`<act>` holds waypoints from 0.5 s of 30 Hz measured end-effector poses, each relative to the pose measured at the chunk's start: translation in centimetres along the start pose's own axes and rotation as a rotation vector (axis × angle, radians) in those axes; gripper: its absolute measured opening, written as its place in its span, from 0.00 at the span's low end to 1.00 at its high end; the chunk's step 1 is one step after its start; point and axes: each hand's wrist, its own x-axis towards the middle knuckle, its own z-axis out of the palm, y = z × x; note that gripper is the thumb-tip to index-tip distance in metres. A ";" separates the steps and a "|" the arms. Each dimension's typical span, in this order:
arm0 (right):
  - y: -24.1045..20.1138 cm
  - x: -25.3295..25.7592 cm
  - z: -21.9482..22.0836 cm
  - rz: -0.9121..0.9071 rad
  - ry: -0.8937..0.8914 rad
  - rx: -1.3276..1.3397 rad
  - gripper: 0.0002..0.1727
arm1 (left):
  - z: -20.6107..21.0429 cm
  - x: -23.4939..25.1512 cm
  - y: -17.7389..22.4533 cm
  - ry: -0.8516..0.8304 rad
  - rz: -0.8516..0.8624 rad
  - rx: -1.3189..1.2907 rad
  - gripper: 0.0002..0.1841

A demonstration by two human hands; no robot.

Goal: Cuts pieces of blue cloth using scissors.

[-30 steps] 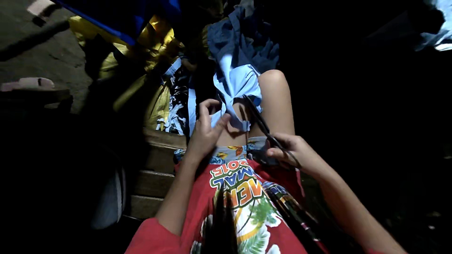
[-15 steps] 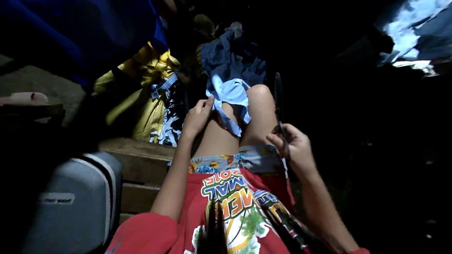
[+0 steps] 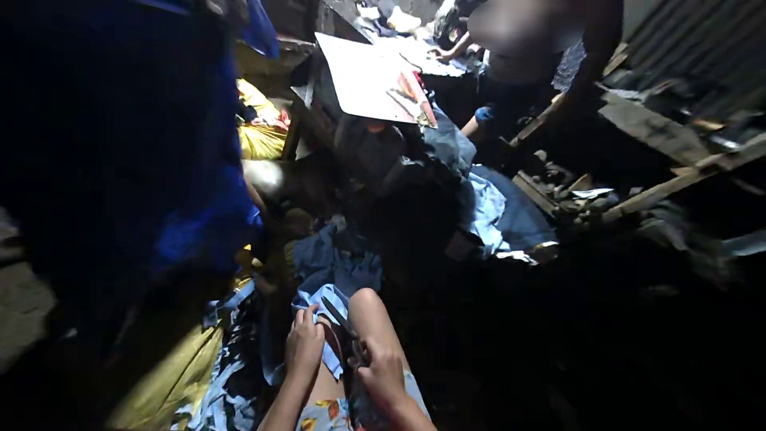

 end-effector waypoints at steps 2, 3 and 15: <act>0.1 0.1 0.2 0.014 0.015 0.029 0.22 | -0.3 0.2 -0.3 0.014 0.016 -0.011 0.21; 0.1 0.1 0.3 0.026 0.017 0.050 0.22 | -0.5 0.4 -0.5 0.020 0.033 -0.033 0.21; 2.2 -0.2 -0.3 0.037 0.306 0.478 0.20 | -0.8 -2.5 0.3 -0.365 0.490 0.328 0.16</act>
